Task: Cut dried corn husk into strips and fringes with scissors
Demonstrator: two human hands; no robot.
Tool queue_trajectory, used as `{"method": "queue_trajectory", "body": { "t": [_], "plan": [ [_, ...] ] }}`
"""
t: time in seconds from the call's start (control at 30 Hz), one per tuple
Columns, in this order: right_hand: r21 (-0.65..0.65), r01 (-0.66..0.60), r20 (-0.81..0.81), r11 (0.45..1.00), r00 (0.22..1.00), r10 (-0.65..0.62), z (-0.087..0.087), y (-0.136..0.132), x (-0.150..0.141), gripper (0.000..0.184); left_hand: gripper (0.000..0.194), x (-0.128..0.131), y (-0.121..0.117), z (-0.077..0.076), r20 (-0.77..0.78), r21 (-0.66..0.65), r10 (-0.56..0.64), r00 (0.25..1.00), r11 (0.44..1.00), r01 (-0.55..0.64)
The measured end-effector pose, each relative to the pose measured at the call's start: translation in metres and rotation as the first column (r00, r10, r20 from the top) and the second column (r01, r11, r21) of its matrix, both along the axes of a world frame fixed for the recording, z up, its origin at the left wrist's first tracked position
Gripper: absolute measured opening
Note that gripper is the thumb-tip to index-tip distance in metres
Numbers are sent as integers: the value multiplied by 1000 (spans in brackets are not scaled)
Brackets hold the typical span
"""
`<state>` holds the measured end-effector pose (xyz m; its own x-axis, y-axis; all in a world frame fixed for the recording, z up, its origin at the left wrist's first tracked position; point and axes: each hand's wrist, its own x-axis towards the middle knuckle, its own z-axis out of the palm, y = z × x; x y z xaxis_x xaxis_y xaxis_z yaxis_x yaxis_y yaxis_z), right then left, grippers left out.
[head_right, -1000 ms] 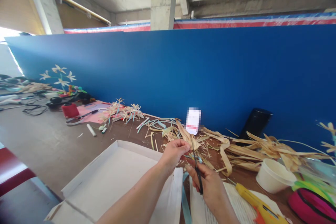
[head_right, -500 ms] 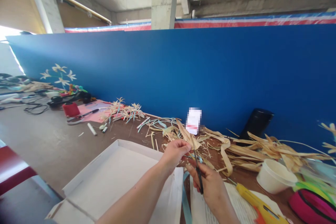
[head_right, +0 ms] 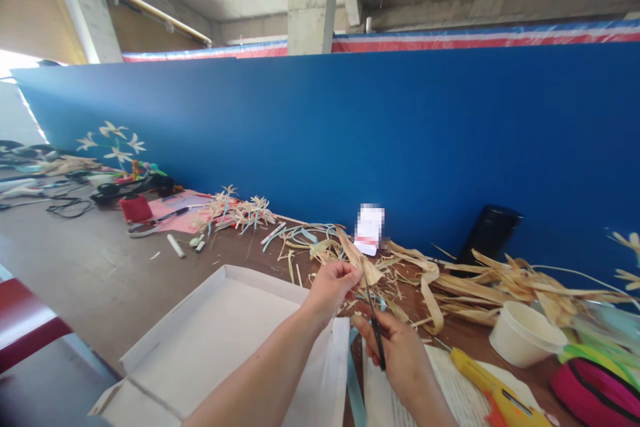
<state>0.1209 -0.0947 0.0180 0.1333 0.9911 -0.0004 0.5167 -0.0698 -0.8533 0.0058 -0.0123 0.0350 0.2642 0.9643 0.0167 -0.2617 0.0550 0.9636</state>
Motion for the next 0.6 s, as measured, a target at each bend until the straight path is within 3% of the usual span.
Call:
{"method": "queue_trajectory", "body": {
  "t": [0.6],
  "plan": [
    [31,3,-8,1000,1000,-2,2,-1,0,48,15,1,-1,-3,-24,6,-15,1000,1000,15]
  ]
}}
